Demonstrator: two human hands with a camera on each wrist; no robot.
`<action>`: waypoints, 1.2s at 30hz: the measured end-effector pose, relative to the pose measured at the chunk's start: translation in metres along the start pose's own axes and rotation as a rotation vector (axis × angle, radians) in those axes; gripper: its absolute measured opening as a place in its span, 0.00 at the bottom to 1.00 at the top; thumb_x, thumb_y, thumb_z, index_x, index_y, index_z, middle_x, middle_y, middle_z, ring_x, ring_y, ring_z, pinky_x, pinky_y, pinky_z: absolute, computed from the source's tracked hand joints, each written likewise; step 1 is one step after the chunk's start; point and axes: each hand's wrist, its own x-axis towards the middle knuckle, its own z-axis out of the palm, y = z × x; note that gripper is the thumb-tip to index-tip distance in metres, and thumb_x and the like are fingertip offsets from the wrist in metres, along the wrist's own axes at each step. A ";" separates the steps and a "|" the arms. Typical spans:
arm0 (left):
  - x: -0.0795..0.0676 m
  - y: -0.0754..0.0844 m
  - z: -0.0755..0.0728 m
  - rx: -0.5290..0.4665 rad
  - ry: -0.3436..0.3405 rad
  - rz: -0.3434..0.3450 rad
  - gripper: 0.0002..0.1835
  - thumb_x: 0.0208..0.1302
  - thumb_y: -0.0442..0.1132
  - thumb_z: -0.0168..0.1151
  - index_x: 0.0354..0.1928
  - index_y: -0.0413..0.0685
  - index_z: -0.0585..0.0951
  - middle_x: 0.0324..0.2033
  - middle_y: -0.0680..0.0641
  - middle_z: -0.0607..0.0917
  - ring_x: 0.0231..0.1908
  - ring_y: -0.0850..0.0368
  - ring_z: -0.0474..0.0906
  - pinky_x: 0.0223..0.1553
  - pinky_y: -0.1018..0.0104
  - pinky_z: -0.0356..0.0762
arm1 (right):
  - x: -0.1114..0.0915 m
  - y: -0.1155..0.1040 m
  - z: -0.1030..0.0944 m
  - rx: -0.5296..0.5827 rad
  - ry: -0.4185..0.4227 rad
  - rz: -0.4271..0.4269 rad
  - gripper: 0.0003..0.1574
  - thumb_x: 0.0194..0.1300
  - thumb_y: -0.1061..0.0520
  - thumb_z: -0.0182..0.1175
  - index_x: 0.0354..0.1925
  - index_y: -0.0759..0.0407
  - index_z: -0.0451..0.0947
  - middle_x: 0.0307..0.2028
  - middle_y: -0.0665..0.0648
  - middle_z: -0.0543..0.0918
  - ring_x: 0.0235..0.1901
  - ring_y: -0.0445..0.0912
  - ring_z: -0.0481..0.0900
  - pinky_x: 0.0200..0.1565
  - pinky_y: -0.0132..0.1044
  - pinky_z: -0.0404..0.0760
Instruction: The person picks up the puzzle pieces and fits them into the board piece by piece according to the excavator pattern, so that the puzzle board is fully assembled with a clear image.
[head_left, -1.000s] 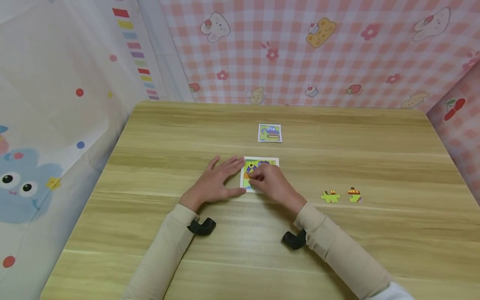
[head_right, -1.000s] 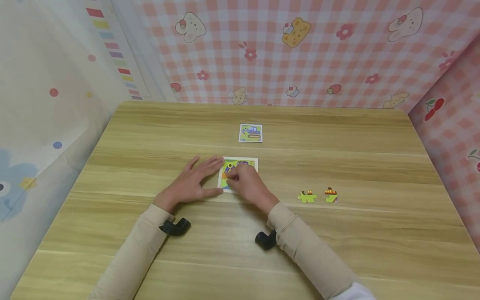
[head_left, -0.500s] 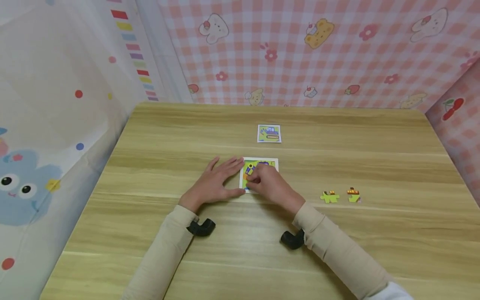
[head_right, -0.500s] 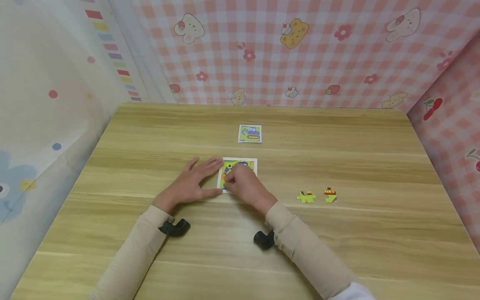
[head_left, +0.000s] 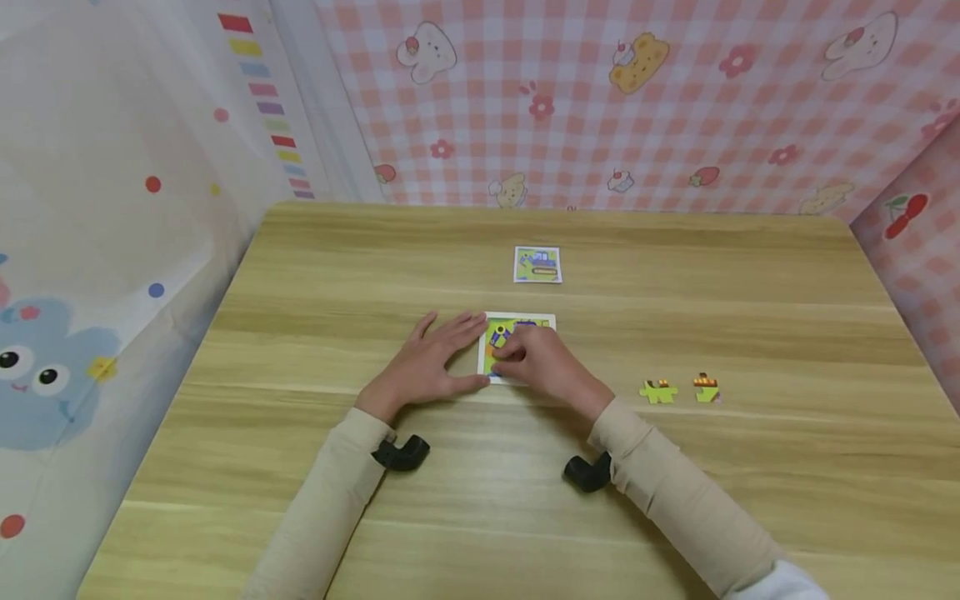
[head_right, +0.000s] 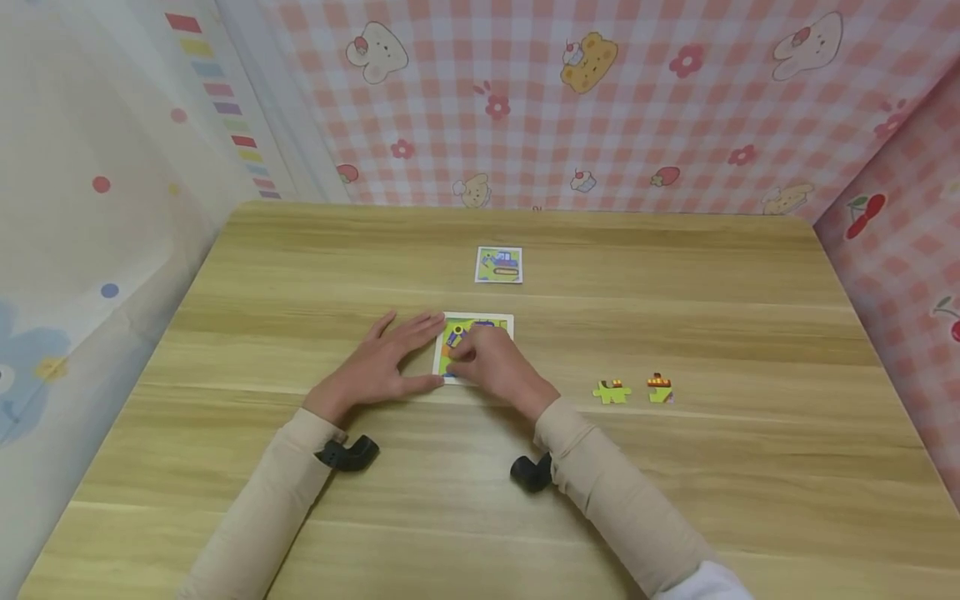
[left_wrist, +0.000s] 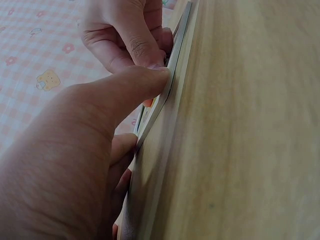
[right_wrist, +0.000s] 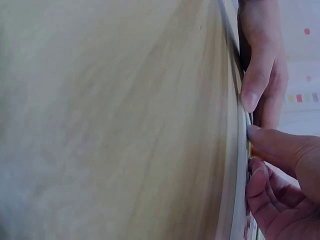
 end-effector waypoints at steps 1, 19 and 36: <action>0.000 0.000 0.000 0.002 0.000 0.000 0.49 0.66 0.69 0.58 0.82 0.56 0.57 0.81 0.55 0.56 0.80 0.55 0.47 0.79 0.46 0.27 | 0.000 0.000 0.000 -0.003 0.000 -0.001 0.10 0.62 0.64 0.73 0.43 0.67 0.90 0.34 0.57 0.87 0.35 0.45 0.79 0.38 0.35 0.80; 0.001 0.001 0.004 0.003 0.002 0.013 0.49 0.67 0.70 0.57 0.82 0.56 0.57 0.80 0.55 0.56 0.80 0.56 0.47 0.78 0.46 0.26 | -0.007 -0.001 0.003 0.027 0.060 0.034 0.09 0.65 0.62 0.72 0.42 0.66 0.87 0.26 0.51 0.81 0.29 0.41 0.76 0.33 0.33 0.77; 0.000 -0.001 0.002 0.027 0.002 0.002 0.50 0.65 0.71 0.58 0.82 0.56 0.56 0.81 0.54 0.55 0.80 0.54 0.47 0.78 0.45 0.26 | -0.069 0.036 -0.088 -0.094 0.194 0.107 0.12 0.76 0.57 0.61 0.48 0.64 0.86 0.36 0.55 0.86 0.35 0.46 0.80 0.38 0.37 0.81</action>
